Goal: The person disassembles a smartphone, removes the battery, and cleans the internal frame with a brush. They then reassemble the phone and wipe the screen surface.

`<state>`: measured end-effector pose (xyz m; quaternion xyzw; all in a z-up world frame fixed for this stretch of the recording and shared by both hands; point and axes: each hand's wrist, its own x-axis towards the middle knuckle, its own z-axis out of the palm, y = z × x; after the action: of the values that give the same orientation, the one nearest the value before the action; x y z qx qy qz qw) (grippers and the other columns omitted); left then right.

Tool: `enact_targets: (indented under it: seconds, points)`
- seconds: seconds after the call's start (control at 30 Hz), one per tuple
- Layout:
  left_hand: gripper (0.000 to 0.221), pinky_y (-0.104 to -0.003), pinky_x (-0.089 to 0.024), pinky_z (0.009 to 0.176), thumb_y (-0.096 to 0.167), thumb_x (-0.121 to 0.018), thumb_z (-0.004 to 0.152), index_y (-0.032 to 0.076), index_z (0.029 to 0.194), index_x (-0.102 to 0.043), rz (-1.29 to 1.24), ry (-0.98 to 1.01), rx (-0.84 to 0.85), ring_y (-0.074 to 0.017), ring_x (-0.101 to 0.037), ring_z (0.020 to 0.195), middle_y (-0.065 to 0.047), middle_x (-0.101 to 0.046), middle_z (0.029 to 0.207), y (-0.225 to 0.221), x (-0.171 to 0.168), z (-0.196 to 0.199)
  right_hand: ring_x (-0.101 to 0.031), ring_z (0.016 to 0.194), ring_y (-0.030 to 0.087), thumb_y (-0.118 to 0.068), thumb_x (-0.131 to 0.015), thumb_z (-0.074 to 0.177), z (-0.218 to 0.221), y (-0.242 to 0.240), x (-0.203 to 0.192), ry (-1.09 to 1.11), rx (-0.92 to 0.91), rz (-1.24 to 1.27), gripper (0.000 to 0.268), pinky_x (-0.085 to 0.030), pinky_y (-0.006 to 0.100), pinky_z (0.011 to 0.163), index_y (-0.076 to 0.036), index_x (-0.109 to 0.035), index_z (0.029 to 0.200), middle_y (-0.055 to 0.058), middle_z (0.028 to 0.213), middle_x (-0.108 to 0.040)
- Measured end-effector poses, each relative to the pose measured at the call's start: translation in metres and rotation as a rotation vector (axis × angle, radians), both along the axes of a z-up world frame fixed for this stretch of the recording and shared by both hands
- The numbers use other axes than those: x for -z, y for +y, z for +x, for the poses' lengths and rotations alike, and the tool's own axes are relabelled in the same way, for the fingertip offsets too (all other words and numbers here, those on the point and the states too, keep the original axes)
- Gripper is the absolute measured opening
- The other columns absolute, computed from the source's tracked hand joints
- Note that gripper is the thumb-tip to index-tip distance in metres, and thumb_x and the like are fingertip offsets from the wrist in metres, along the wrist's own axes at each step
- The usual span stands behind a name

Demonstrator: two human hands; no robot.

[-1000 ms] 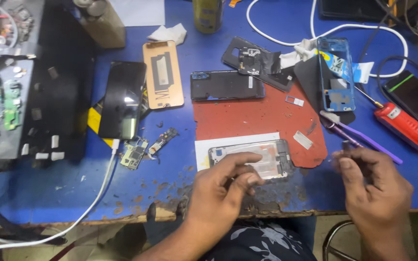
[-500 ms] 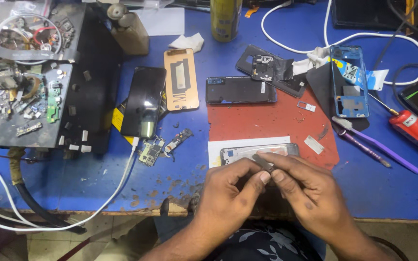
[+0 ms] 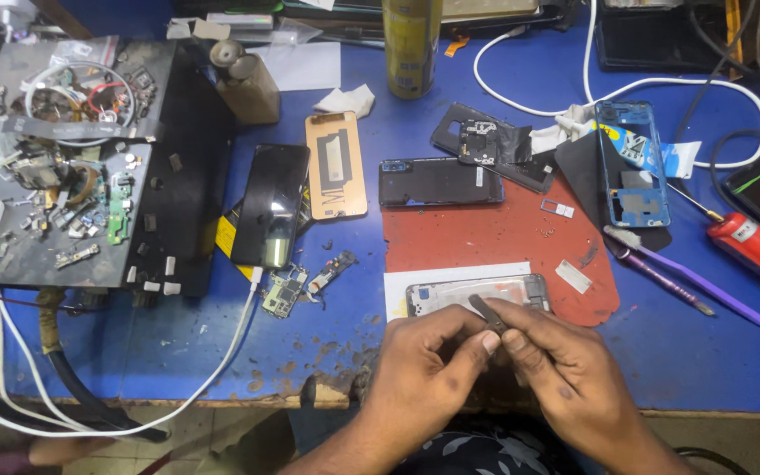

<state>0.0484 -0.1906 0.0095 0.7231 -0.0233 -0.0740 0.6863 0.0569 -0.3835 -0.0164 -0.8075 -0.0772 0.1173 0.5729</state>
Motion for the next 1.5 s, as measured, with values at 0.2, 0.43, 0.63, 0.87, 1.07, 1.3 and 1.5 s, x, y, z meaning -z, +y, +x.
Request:
enact_targets:
  seconds: [0.2, 0.43, 0.63, 0.87, 1.07, 1.3, 1.5]
  points:
    - [0.010, -0.024, -0.051, 0.060, 0.008, -0.068, 0.094, 0.001, 0.092, -0.073, -0.015, 0.071, 0.052, -0.0051, -0.062, 0.066, -0.003, -0.074, 0.076, 0.002, -0.002, 0.000, -0.051, 0.057, 0.008, -0.020, -0.060, 0.097, -0.001, -0.001, 0.004, 0.142, 0.013, 0.080, 0.043, -0.046, 0.025, 0.050, -0.009, -0.068, 0.137, 0.001, 0.072, -0.063]
    - [0.011, -0.022, -0.053, 0.062, 0.008, -0.067, 0.095, 0.000, 0.089, -0.072, -0.026, 0.085, 0.081, -0.0034, -0.064, 0.068, -0.002, -0.073, 0.075, -0.001, -0.002, -0.001, -0.051, 0.059, 0.008, -0.020, -0.057, 0.098, -0.004, -0.004, 0.007, 0.178, 0.021, 0.091, 0.042, -0.045, 0.024, 0.052, -0.010, -0.069, 0.136, 0.000, 0.075, -0.067]
    - [0.013, -0.025, -0.048, 0.052, 0.010, -0.068, 0.095, 0.000, 0.086, -0.071, -0.040, 0.177, 0.046, -0.0058, -0.059, 0.057, -0.003, -0.071, 0.068, -0.005, 0.003, -0.004, -0.060, 0.062, 0.008, -0.021, -0.059, 0.098, -0.008, -0.003, 0.004, 0.056, -0.007, 0.032, 0.042, -0.052, 0.025, 0.055, -0.011, -0.067, 0.138, 0.002, 0.073, -0.068]
    - [0.011, -0.032, -0.053, 0.063, 0.011, -0.069, 0.097, 0.001, 0.091, -0.068, 0.000, -0.155, -0.097, -0.0175, -0.066, 0.070, -0.008, -0.070, 0.077, -0.021, 0.017, -0.016, -0.075, 0.101, 0.016, -0.020, -0.060, 0.097, -0.020, -0.011, 0.008, -0.266, -0.024, -0.163, 0.045, -0.058, 0.028, 0.083, -0.009, -0.061, 0.140, 0.013, 0.121, -0.077]
    - [0.012, -0.043, -0.049, 0.083, 0.011, -0.070, 0.099, 0.001, 0.100, -0.064, 0.151, -0.521, -0.191, -0.0339, -0.056, 0.090, -0.014, -0.060, 0.094, -0.031, 0.027, -0.018, -0.075, 0.104, 0.016, -0.021, -0.056, 0.096, -0.025, -0.049, 0.057, -0.395, 0.040, -0.315, 0.041, -0.055, 0.029, 0.091, -0.011, -0.067, 0.134, 0.010, 0.112, -0.078]
    - [0.017, -0.041, -0.044, 0.073, 0.001, -0.061, 0.071, 0.002, 0.087, -0.057, 0.201, -0.613, -0.116, -0.0321, -0.050, 0.078, -0.014, -0.052, 0.085, -0.052, 0.049, -0.022, -0.069, 0.080, 0.010, -0.030, -0.053, 0.106, -0.042, -0.123, 0.176, -0.322, 0.147, -0.227, 0.034, -0.055, 0.026, 0.084, -0.002, -0.070, 0.114, 0.006, 0.088, -0.070]
    - [0.015, -0.037, -0.044, 0.073, 0.006, -0.070, 0.084, 0.005, 0.084, -0.055, 0.165, -0.598, -0.048, -0.0274, -0.052, 0.078, -0.009, -0.053, 0.083, -0.068, 0.050, -0.021, -0.053, 0.066, 0.015, -0.029, -0.061, 0.110, -0.027, -0.193, 0.209, 0.346, -0.082, 0.261, 0.037, -0.047, 0.031, 0.057, 0.006, -0.060, 0.097, 0.009, 0.072, -0.057]
